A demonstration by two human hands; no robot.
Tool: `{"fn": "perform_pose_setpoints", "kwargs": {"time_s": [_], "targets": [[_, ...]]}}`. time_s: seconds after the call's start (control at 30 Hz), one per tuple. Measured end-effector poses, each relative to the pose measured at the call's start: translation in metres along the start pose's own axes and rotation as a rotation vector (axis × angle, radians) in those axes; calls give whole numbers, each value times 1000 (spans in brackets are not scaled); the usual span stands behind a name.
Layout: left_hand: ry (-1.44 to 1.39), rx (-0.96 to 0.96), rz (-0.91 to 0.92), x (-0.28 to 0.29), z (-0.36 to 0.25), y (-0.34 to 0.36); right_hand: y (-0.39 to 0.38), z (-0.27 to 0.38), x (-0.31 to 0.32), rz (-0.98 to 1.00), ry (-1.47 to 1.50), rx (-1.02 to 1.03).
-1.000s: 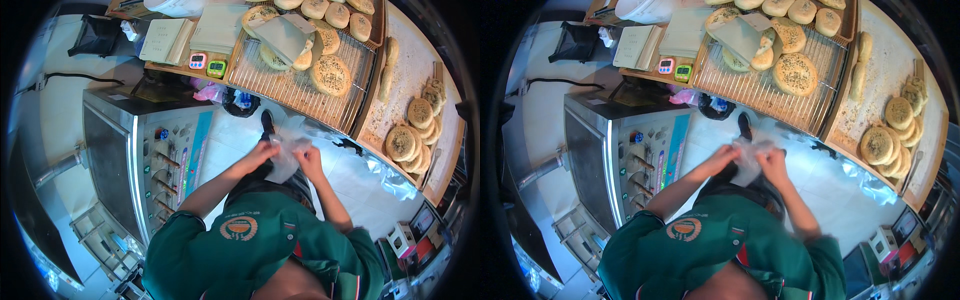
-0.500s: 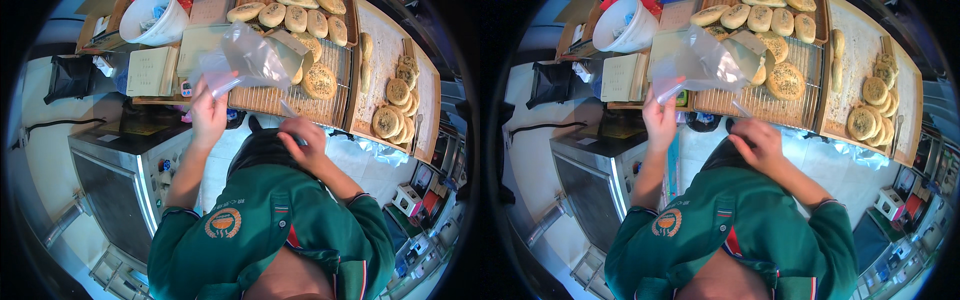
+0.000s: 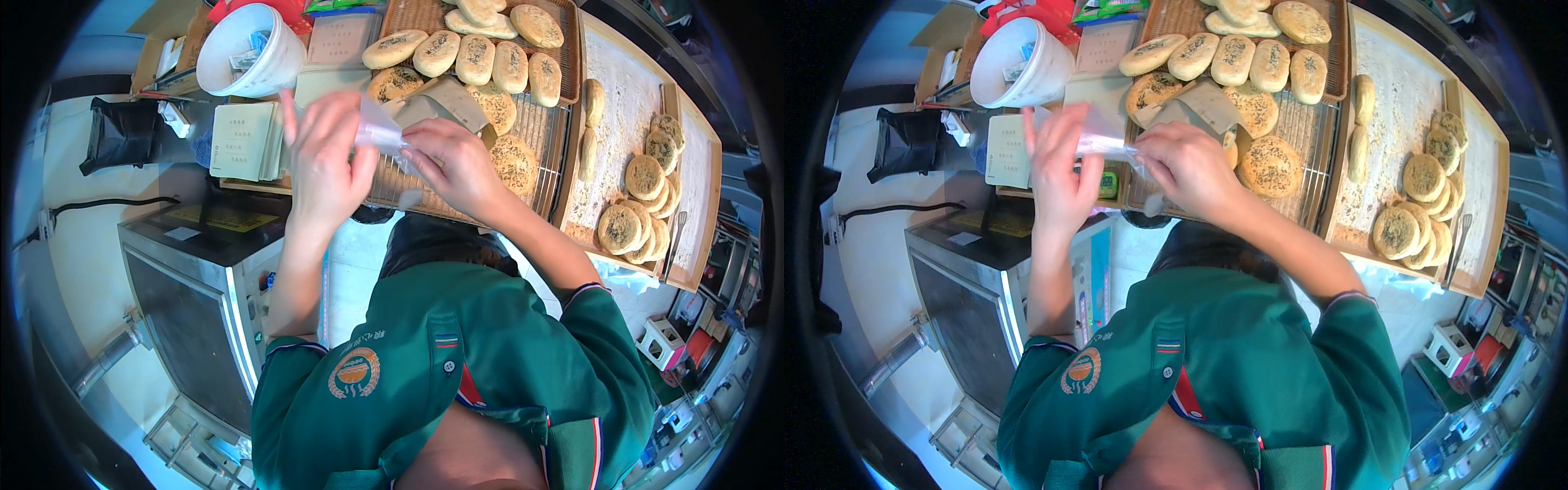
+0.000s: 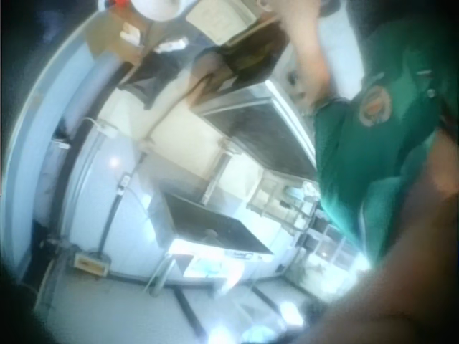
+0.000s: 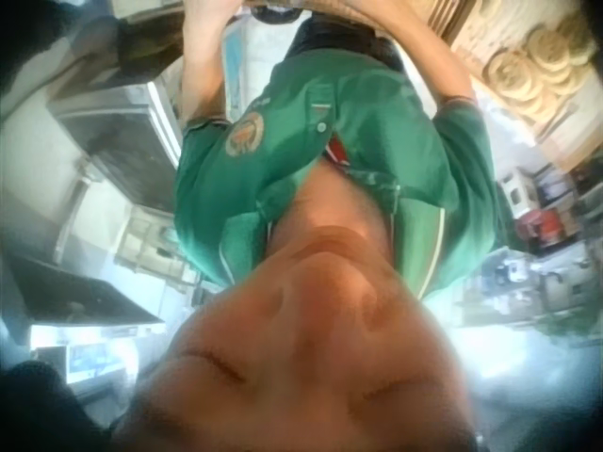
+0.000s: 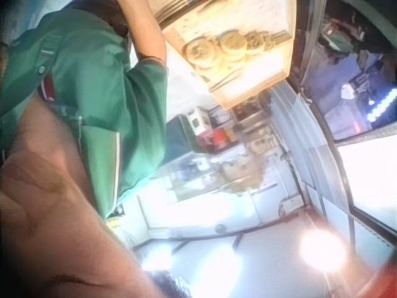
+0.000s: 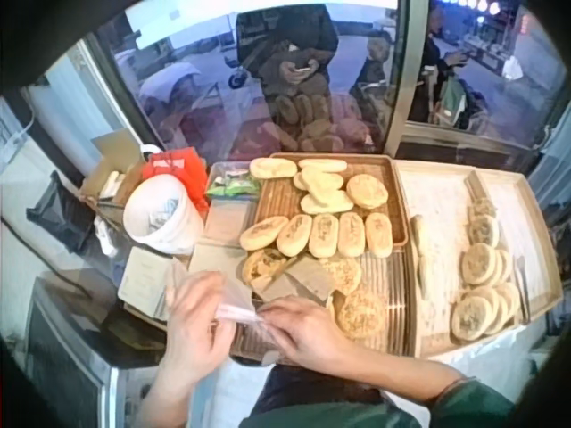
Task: The person fills dough rounds with a reddish meat mixture, seals them into buns, and places them on a tray. They also use tongs to move baked buns onto a cooling rack and pack some into a plastic bag for a customer.
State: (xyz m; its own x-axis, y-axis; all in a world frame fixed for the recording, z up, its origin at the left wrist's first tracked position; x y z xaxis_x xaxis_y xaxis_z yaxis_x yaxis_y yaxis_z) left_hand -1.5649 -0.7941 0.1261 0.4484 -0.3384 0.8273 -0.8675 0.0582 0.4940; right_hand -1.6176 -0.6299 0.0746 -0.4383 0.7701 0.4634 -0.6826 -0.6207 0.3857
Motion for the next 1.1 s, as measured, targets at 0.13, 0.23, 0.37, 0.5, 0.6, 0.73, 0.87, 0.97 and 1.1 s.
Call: {"fn": "perform_pose_setpoints", "kwargs": {"time_s": [0.13,0.23,0.37,0.5,0.6,0.73,0.87,0.97,1.1], "targets": [[-229,247,-225,-13,-9,-6,-4,-38,-12,9,629,-380],[-567,336,34,-50,-19,-13,-2,-51,-15,-34,1016,-497],[-1128,771,-324,-55,14,-28,17,-61,18,-179,1452,-739],[-1152,1138,-675,-35,23,-36,52,-62,82,-309,1075,-373],[-344,199,-418,-22,-38,3,59,-28,75,-98,265,64],[288,230,-84,-26,-38,31,55,14,62,-9,-192,598],[294,105,-261,-12,-28,33,62,26,75,-55,-383,685],[245,85,-206,-20,-27,34,63,25,72,82,-447,738],[58,399,-190,-19,-6,23,60,16,77,20,-641,681]]}}
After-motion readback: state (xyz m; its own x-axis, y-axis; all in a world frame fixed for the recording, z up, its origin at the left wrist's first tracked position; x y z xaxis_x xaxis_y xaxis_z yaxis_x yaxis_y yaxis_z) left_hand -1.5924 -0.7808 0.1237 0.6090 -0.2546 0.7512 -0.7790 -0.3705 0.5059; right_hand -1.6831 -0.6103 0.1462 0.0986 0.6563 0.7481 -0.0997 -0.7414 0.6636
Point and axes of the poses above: each hand's wrist, its own y-axis towards the middle knuckle, its own x-axis out of the back of the hand, z = x × y, the point moved 4 cm from there along y, towards the middle knuckle, and after that the axes turned 3 degrees about z, right-handed, at the moved point
